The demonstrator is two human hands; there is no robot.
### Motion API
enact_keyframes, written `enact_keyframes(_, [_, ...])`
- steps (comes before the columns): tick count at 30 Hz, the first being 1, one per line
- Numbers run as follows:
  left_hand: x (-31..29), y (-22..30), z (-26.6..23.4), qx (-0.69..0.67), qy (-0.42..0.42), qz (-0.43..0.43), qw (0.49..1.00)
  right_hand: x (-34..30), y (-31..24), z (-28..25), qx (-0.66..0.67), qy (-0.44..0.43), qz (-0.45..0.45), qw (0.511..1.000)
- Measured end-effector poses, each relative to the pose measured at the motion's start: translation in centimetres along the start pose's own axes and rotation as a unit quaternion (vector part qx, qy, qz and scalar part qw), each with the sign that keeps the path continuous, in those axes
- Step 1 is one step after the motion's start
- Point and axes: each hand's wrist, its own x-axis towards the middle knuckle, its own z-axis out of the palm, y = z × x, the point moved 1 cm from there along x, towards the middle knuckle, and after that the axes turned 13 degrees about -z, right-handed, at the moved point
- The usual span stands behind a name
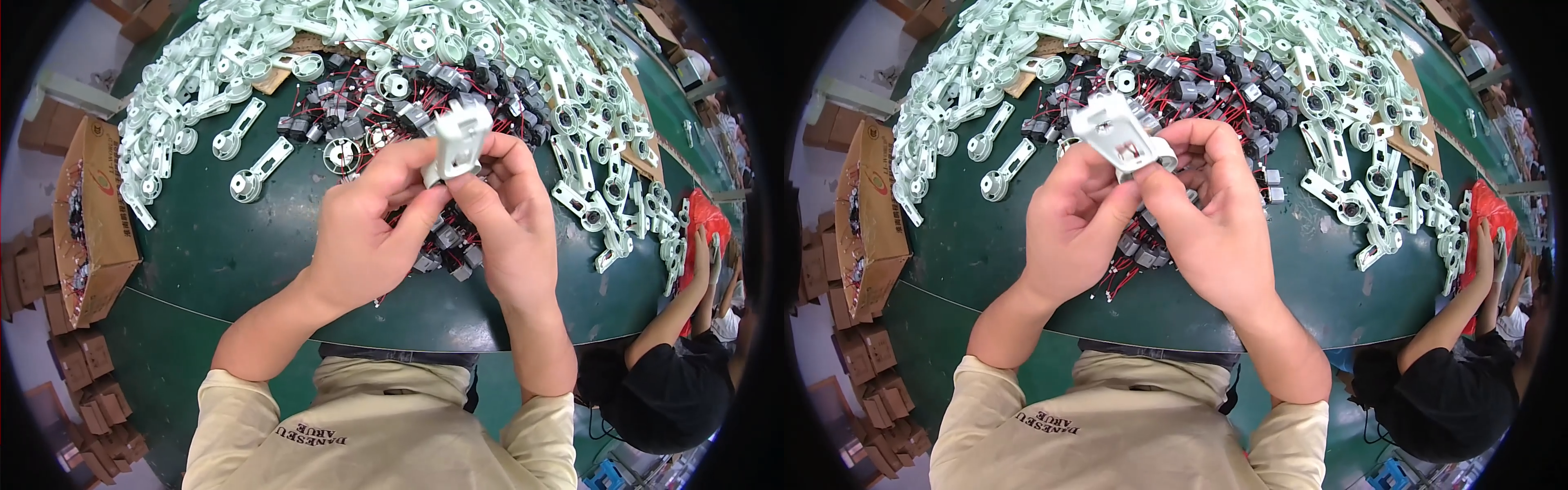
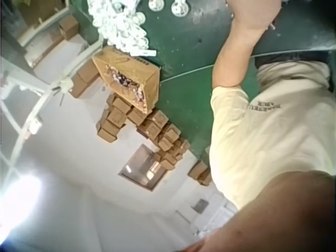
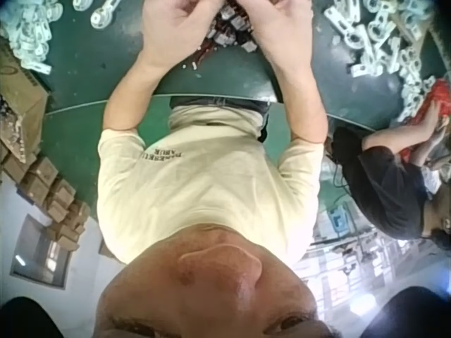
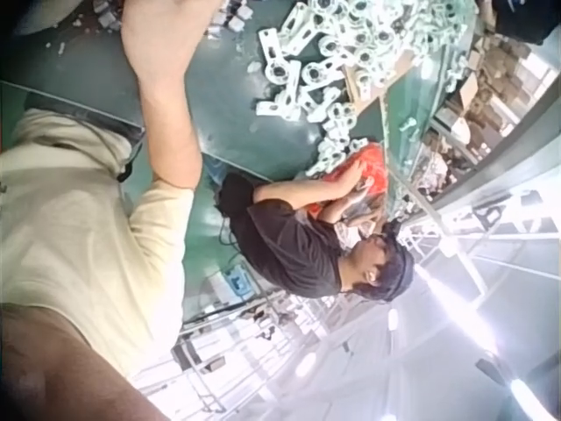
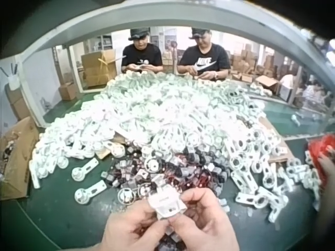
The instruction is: The person assembles small speakers and wires into plastic housings by hand at a factory workbench.
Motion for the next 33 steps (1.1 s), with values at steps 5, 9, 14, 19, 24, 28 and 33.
enact_keyframes(5, [-0.3, 0.5, 0.1, 0.128, 0.003, 0.024, 0.991, 0.2, -0.3, -0.2, 0.07, 0.008, 0.044, 0.997])
enact_keyframes(9, [0.6, 1.3, -0.4, 0.009, -0.004, -0.046, 0.999, 0.3, -0.8, -0.5, 0.066, -0.019, 0.028, 0.997])
enact_keyframes(14, [0.4, 1.8, -0.6, -0.157, -0.057, -0.139, 0.976, 0.3, -0.7, -0.5, 0.08, -0.035, 0.028, 0.996])
enact_keyframes(19, [0.4, 2.0, -0.7, -0.165, -0.046, -0.137, 0.976, 0.3, -0.8, -0.1, 0.1, -0.048, 0.03, 0.993])
enact_keyframes(24, [0.4, 1.4, -0.8, -0.077, -0.026, -0.076, 0.994, -0.3, -0.2, 0.3, 0.076, -0.063, 0.001, 0.995])
enact_keyframes(28, [0.2, 1.5, -0.5, -0.047, -0.003, -0.075, 0.996, -0.2, -0.7, 0.1, 0.032, -0.07, 0.009, 0.997])
enact_keyframes(33, [1.2, 2.8, -3.4, 0.128, -0.007, -0.057, 0.99, 1.9, -0.9, -3.5, -0.115, 0.002, -0.117, 0.987])
